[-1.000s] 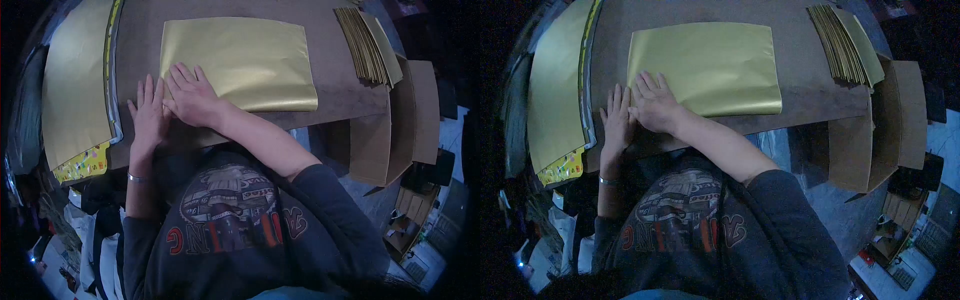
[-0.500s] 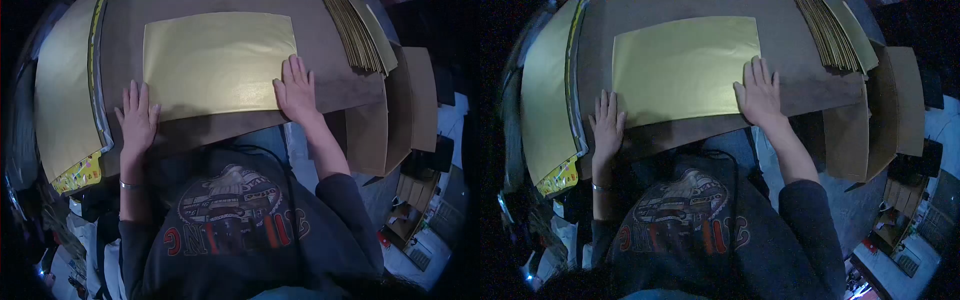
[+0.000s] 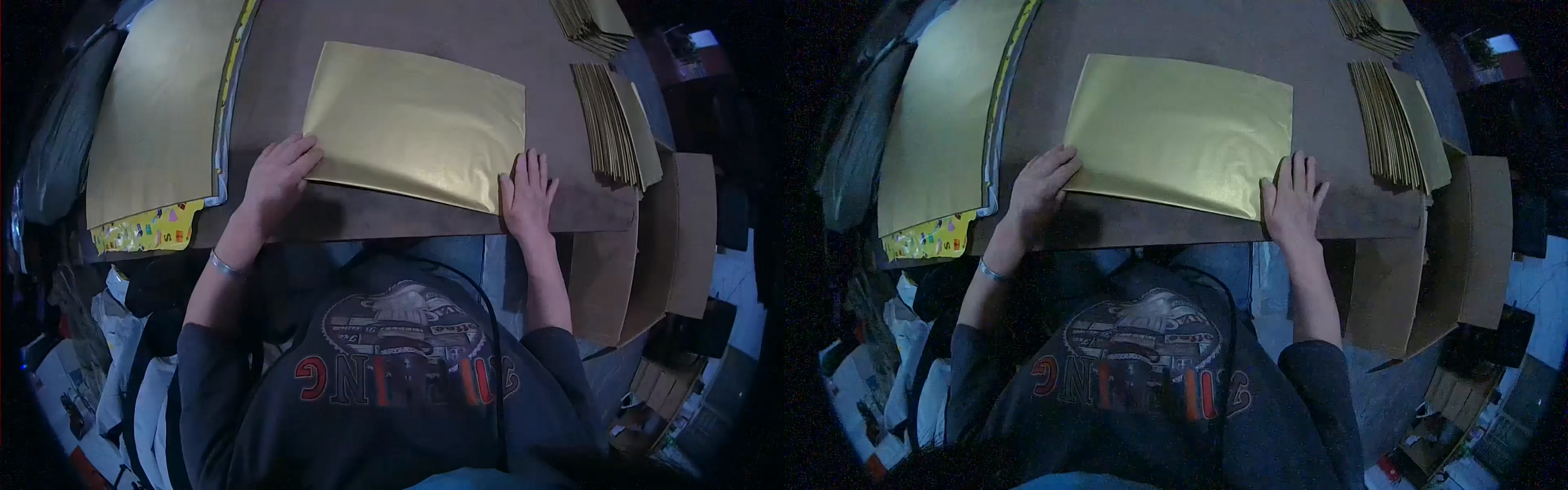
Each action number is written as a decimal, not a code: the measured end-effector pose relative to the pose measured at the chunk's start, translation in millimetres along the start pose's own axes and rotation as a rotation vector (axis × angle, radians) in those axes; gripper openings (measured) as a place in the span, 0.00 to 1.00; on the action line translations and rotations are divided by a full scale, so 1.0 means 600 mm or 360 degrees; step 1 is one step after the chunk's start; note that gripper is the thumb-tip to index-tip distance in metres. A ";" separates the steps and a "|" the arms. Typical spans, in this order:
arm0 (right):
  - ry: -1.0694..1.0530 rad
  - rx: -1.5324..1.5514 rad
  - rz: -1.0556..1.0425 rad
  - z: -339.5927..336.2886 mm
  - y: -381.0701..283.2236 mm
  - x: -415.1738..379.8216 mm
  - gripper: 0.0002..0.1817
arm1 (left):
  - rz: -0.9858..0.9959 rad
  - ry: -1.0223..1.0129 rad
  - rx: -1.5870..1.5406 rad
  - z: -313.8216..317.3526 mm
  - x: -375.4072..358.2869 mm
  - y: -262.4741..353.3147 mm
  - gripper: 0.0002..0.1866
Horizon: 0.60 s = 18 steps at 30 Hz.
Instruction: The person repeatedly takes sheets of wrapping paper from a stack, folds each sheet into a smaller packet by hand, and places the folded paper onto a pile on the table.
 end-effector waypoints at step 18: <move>0.0657 0.1073 -0.1258 -0.123 -0.135 0.034 0.19 | -0.0621 0.0739 -0.1197 -0.020 -0.018 -0.092 0.56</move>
Point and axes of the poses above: each hand's wrist, its own x-axis towards the middle knuckle, its own z-axis out of the palm, y = z × x, the point moved 1 cm from there along x, towards the middle knuckle, and after that the axes turned 3 degrees about -x, right-handed, at the moved point
